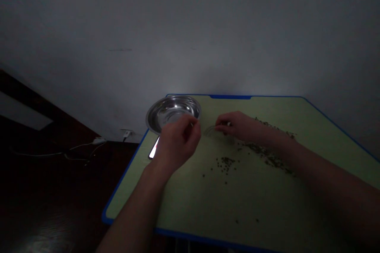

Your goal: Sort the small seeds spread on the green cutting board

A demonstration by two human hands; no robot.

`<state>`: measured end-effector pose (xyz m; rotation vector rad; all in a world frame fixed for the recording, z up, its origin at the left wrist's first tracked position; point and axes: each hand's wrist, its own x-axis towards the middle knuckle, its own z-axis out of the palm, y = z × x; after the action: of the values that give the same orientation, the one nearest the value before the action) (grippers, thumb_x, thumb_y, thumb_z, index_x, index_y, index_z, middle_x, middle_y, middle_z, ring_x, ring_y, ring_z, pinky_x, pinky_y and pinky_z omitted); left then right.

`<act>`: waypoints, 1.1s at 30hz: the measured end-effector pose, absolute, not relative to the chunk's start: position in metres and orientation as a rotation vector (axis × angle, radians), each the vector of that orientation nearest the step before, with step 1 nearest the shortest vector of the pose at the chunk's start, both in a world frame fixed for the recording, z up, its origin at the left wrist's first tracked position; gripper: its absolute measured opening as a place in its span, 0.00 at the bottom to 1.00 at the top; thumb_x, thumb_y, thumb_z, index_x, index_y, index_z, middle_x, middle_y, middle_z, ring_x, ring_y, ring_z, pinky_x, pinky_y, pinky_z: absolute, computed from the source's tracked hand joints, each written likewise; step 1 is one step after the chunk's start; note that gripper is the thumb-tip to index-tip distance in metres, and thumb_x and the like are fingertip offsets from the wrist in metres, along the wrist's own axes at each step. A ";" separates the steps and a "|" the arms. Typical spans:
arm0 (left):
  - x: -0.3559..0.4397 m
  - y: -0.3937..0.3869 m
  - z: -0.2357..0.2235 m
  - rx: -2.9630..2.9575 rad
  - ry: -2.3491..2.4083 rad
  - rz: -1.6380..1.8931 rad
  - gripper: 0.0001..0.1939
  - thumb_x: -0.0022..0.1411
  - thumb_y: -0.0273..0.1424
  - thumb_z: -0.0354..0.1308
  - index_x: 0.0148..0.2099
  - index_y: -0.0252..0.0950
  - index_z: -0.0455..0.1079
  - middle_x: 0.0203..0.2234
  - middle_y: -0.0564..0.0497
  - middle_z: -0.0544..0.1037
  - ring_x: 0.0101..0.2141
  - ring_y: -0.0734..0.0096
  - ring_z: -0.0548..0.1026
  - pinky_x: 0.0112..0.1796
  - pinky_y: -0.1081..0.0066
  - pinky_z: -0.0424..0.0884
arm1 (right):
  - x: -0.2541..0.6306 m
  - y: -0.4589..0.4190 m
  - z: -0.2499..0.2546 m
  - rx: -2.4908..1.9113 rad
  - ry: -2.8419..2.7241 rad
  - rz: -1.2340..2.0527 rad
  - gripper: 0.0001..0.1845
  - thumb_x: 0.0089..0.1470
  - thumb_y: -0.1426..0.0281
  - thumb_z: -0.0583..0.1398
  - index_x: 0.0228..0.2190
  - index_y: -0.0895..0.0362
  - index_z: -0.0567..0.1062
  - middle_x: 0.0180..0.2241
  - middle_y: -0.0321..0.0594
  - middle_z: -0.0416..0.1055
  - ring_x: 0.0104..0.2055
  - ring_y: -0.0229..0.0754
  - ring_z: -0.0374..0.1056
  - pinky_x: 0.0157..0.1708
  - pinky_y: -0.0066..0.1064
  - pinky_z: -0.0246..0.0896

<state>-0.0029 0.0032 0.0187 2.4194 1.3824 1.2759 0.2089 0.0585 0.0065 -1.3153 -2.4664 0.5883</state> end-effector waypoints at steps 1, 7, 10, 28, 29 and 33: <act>-0.003 0.003 0.019 2.418 1.386 1.291 0.06 0.61 0.29 0.51 0.32 0.36 0.66 0.17 0.59 0.67 0.17 0.82 0.62 0.20 0.77 0.56 | 0.206 0.063 0.005 -1.312 -2.463 0.559 0.12 0.56 0.64 0.57 0.30 0.58 0.77 0.27 0.41 0.74 0.28 0.39 0.66 0.29 0.30 0.56; -0.003 0.003 0.019 2.411 1.390 1.280 0.06 0.61 0.30 0.51 0.31 0.36 0.65 0.17 0.58 0.67 0.18 0.81 0.64 0.21 0.77 0.58 | 0.191 0.065 -0.006 -1.210 -2.557 0.668 0.10 0.55 0.66 0.58 0.32 0.55 0.78 0.28 0.37 0.76 0.29 0.38 0.67 0.30 0.29 0.58; -0.003 0.002 0.019 2.415 1.390 1.277 0.07 0.61 0.30 0.50 0.31 0.36 0.65 0.16 0.59 0.66 0.17 0.81 0.63 0.21 0.77 0.57 | 0.193 0.047 -0.004 -1.126 -2.627 0.779 0.10 0.55 0.65 0.58 0.32 0.55 0.79 0.26 0.35 0.75 0.26 0.36 0.67 0.27 0.27 0.57; 0.001 0.003 0.017 2.451 1.348 1.206 0.07 0.61 0.30 0.51 0.31 0.35 0.65 0.16 0.60 0.66 0.17 0.82 0.62 0.20 0.78 0.56 | 0.286 -0.034 0.001 -1.497 -2.430 0.811 0.15 0.60 0.61 0.52 0.30 0.53 0.75 0.26 0.36 0.72 0.28 0.39 0.67 0.28 0.31 0.58; 0.001 0.003 0.017 2.455 1.350 1.198 0.07 0.61 0.30 0.51 0.30 0.35 0.65 0.16 0.59 0.66 0.17 0.82 0.61 0.20 0.78 0.56 | 0.290 -0.039 -0.002 -1.512 -2.407 0.827 0.15 0.60 0.60 0.52 0.31 0.53 0.75 0.28 0.36 0.73 0.29 0.40 0.67 0.29 0.31 0.58; 0.003 0.003 0.017 2.440 1.371 1.180 0.07 0.60 0.29 0.51 0.30 0.35 0.65 0.16 0.59 0.66 0.17 0.82 0.62 0.20 0.77 0.56 | 0.300 -0.050 -0.008 -1.562 -2.339 0.905 0.15 0.59 0.60 0.53 0.30 0.52 0.76 0.27 0.35 0.73 0.29 0.39 0.67 0.28 0.30 0.58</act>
<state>0.0033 0.0031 0.0172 2.4402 1.3706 1.1800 0.3001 -0.0501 -0.0083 -1.5624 -2.3386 0.9053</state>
